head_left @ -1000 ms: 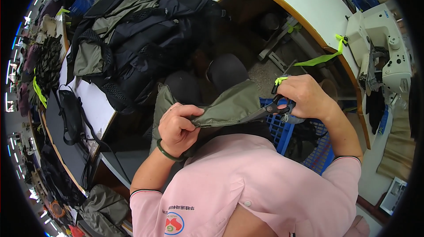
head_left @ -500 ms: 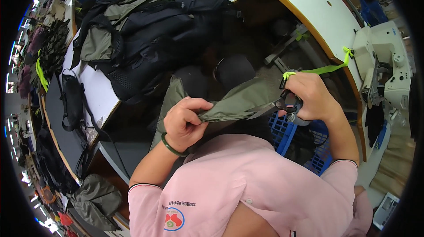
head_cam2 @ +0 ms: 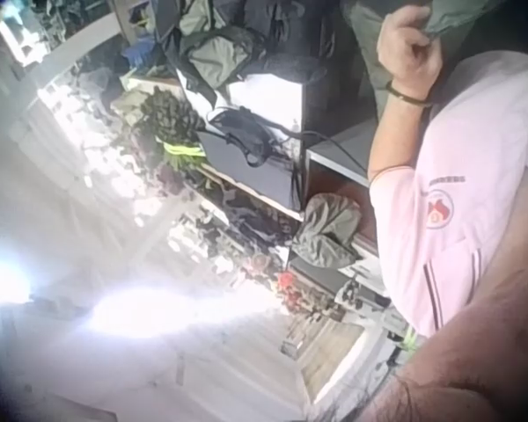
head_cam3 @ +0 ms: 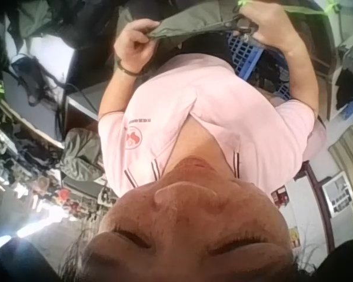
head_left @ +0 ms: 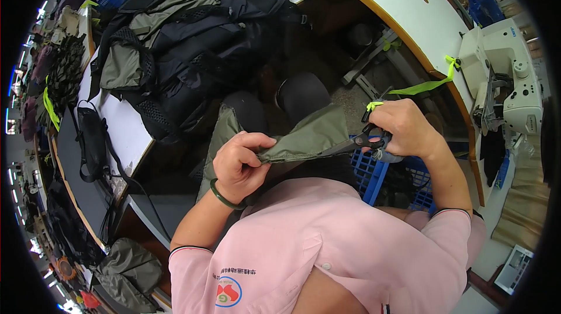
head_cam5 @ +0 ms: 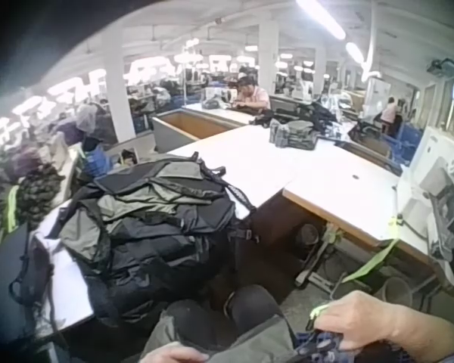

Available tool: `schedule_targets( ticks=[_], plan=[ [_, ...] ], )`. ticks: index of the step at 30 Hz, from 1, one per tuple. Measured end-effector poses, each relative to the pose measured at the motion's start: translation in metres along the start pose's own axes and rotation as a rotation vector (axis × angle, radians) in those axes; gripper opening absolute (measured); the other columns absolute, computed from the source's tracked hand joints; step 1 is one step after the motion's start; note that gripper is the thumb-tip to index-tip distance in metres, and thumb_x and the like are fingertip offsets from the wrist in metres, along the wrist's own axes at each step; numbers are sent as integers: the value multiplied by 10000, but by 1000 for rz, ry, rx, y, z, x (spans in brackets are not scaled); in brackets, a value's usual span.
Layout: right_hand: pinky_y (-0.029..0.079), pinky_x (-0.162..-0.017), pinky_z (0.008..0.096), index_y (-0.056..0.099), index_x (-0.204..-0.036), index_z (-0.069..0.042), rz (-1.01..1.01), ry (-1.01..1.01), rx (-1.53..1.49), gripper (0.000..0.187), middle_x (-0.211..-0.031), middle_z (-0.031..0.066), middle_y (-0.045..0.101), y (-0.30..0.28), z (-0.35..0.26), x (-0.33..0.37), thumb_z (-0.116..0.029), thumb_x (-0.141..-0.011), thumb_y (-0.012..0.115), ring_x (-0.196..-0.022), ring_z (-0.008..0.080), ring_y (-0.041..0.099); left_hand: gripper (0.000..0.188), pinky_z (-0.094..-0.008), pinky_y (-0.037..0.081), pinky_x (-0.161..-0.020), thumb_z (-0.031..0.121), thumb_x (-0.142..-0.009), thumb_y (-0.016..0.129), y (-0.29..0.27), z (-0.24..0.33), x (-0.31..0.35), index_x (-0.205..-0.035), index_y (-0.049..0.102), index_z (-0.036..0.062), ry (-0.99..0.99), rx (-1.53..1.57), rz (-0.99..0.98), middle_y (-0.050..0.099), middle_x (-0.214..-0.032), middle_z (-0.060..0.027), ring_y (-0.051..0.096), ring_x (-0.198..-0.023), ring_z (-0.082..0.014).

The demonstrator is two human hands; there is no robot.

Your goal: Cutting and trimming pieces of green fabric using scissors.

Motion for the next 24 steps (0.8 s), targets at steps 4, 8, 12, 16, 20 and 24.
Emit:
schedule_targets(
  ticks=[4, 8, 12, 16, 20, 24],
  plan=[
    [466, -545, 366, 562, -757, -54, -15, 19, -63, 430, -658, 93, 570, 2, 2, 0, -335, -613, 855, -616, 294, 593, 372, -294, 451, -573, -141, -592, 694, -2, 3, -2, -776, 463, 85, 1, -17, 0, 681, -957, -176, 589, -657, -221],
    [464, -581, 364, 582, -817, -48, 111, 97, -294, 444, -729, 107, 578, -8, -18, -16, -279, -589, 886, -675, 315, 595, 370, -296, 469, -582, -132, -593, 705, 3, 1, -5, -767, 461, 86, -25, -16, -26, 679, -960, -167, 614, -694, -237],
    [488, -648, 385, 582, -864, -32, 188, -91, -445, 361, -782, 121, 574, 9, -56, -42, -175, -668, 849, -728, 334, 592, 355, -301, 491, -600, -106, -631, 739, 12, 3, -9, -768, 471, 82, -40, -18, -53, 672, -964, -157, 630, -724, -231],
    [488, -641, 337, 580, -902, -15, 94, 85, -561, 286, -786, 117, 591, 18, -47, -47, -106, -749, 802, -709, 286, 603, 313, -304, 512, -648, 38, -721, 820, 11, 4, -14, -852, 535, 35, -133, -23, -47, 655, -926, -133, 643, -761, -219],
    [471, -619, 288, 575, -894, -17, 19, 258, -720, 286, -781, 97, 610, 27, -34, -41, -94, -753, 813, -665, 196, 592, 258, -267, 499, -677, 103, -813, 760, 11, 5, -22, -1012, 635, -4, -221, -24, -215, 649, -906, -97, 633, -761, -185],
    [460, -617, 255, 578, -870, -29, -82, 351, -860, 261, -753, 55, 602, 32, -32, -38, -86, -756, 806, -676, 114, 571, 72, -218, 460, -683, 66, -904, 666, 18, -18, -8, -937, 644, 6, -559, 362, -222, 645, -879, -48, 584, -778, -92]
  ],
)
Point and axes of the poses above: each hand's wrist, its own x-axis away from the middle knuckle, its own y-axis out of the palm, z = x × y, the point moved 7 cm from there along -x, towards the middle knuckle
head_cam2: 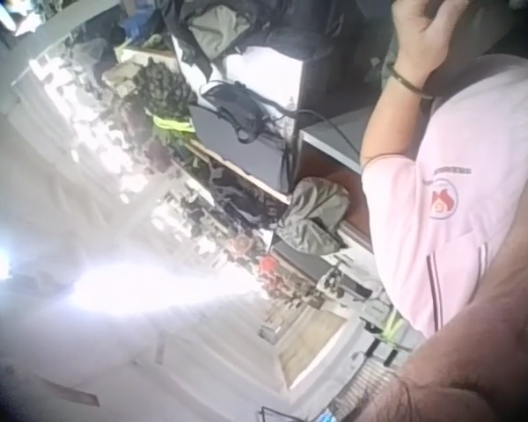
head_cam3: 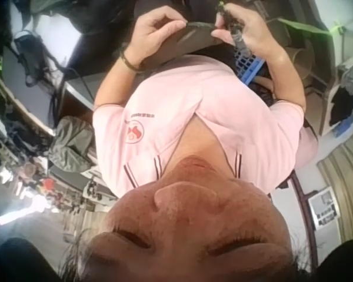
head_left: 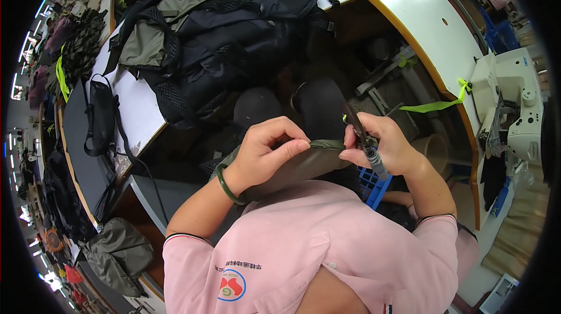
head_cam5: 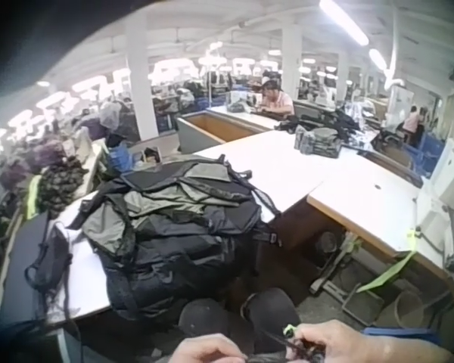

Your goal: Cutting and trimming pieces of green fabric using scissors.

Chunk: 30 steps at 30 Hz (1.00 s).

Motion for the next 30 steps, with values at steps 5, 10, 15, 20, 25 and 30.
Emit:
schedule_targets(
  ticks=[5, 10, 15, 20, 25, 30],
  plan=[
    [448, -619, 237, 578, -850, -31, -44, 92, -71, 252, -744, 40, 590, 2, 8, 0, -101, -764, 804, -674, 91, 551, 89, -189, 438, -662, 117, -943, 638, 8, -7, -5, -931, 621, 30, -220, 239, -47, 606, -834, 18, 538, -743, -37],
    [448, -597, 257, 575, -837, -29, -81, 90, 0, 376, -734, 46, 593, -7, 14, 4, -219, -701, 869, -657, 123, 563, 121, -177, 417, -645, 160, -956, 632, 7, -17, -6, -922, 604, 48, -272, 274, -68, 578, -820, 49, 497, -727, -11],
    [467, -578, 343, 588, -781, -25, -170, -7, 572, 509, -686, 87, 594, -29, 5, 12, -402, -606, 883, -642, 262, 610, 135, -183, 417, -667, 179, -967, 616, 10, -20, -4, -929, 593, 52, -300, 350, -80, 575, -838, 51, 489, -756, -8],
    [464, -573, 355, 595, -741, -30, -246, 56, 610, 508, -662, 108, 607, -29, 13, 17, -442, -615, 864, -624, 302, 613, 129, -182, 416, -661, 174, -970, 611, 15, -20, -5, -930, 585, 54, -294, 364, -94, 567, -828, 54, 479, -739, -8],
    [453, -564, 365, 600, -733, -23, -314, 115, 627, 510, -640, 110, 604, -27, 19, 14, -453, -622, 852, -617, 314, 613, 129, -181, 413, -654, 173, -969, 612, 18, -19, -5, -930, 585, 54, -289, 342, -114, 563, -825, 54, 476, -735, -8],
    [457, -547, 347, 616, -753, -22, -316, 58, 588, 482, -661, 100, 604, -22, 18, 11, -390, -583, 877, -599, 301, 599, 130, -180, 405, -647, 174, -967, 615, 20, -18, -6, -930, 585, 53, -288, 324, -126, 558, -822, 56, 471, -731, -10]
  ],
)
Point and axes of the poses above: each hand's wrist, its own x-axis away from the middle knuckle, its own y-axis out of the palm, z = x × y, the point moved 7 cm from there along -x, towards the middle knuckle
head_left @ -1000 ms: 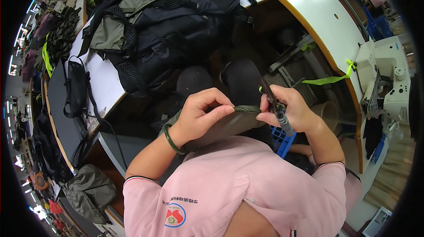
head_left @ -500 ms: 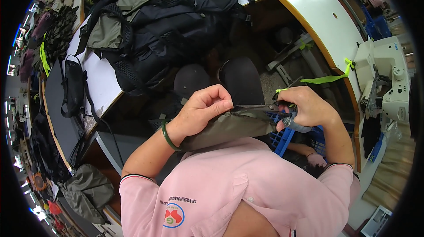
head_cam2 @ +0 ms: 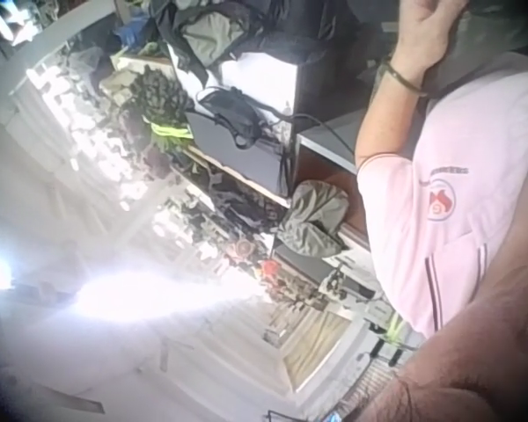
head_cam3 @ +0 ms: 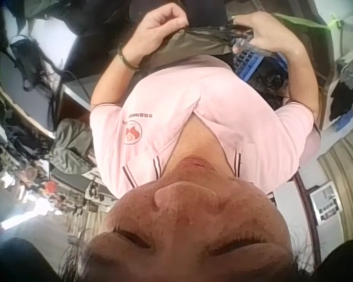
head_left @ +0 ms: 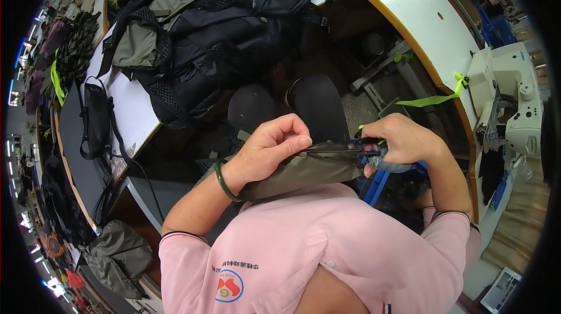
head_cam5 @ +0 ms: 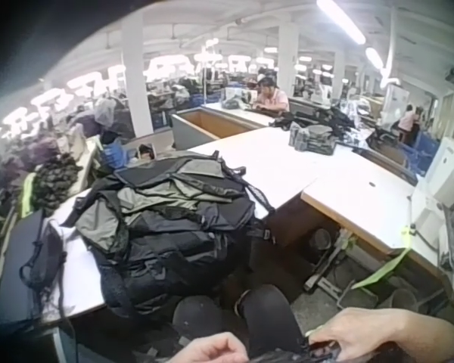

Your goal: Cutting and trimming pieces of green fabric using scissors.

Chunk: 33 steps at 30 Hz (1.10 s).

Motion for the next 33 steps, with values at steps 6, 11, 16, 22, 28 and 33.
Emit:
schedule_targets(
  ticks=[6, 11, 16, 22, 28, 33],
  plan=[
    [471, -560, 337, 624, -766, -23, -13, 19, -30, 470, -681, 89, 618, 2, 5, 2, -376, -588, 877, -619, 275, 618, 129, -180, 402, -641, 174, -968, 614, -1, -1, 1, -929, 586, 54, -1, -20, 16, 555, -817, 55, 466, -726, -10],
    [474, -564, 341, 625, -767, -25, -9, 6, -25, 464, -690, 90, 623, 6, 4, 2, -378, -597, 872, -625, 280, 619, 124, -177, 402, -640, 167, -968, 614, 2, -2, 1, -931, 586, 52, -14, -2, 10, 555, -816, 56, 469, -726, -8],
    [468, -561, 351, 616, -759, -28, 25, -53, -23, 477, -693, 104, 618, 7, 3, -1, -402, -599, 865, -629, 307, 609, 119, -173, 403, -643, 162, -969, 613, 3, -3, 0, -936, 586, 51, -13, -2, 2, 558, -818, 56, 473, -727, -4],
    [458, -555, 350, 610, -780, -27, 85, -41, -53, 456, -678, 97, 600, 1, 11, 0, -362, -616, 872, -612, 298, 597, 123, -170, 407, -649, 168, -976, 606, 0, -2, -3, -942, 585, 52, 12, 8, 22, 565, -815, 52, 480, -731, -2],
    [480, -645, 361, 589, -910, -22, 307, -219, -326, 413, -809, 123, 620, 9, -21, -7, -308, -729, 825, -736, 280, 625, 46, -206, 427, -724, 68, -943, 561, 2, 10, -14, -910, 547, 39, 60, -196, 52, 576, -859, 13, 510, -799, -56],
    [461, -678, 374, 567, -953, -7, 262, -339, -465, 228, -809, 138, 600, 25, -23, -17, -126, -816, 705, -744, 298, 587, 67, -242, 450, -736, 41, -902, 621, -20, 9, -8, -878, 580, -6, -118, -476, -44, 586, -845, -16, 519, -785, -93]
  ],
)
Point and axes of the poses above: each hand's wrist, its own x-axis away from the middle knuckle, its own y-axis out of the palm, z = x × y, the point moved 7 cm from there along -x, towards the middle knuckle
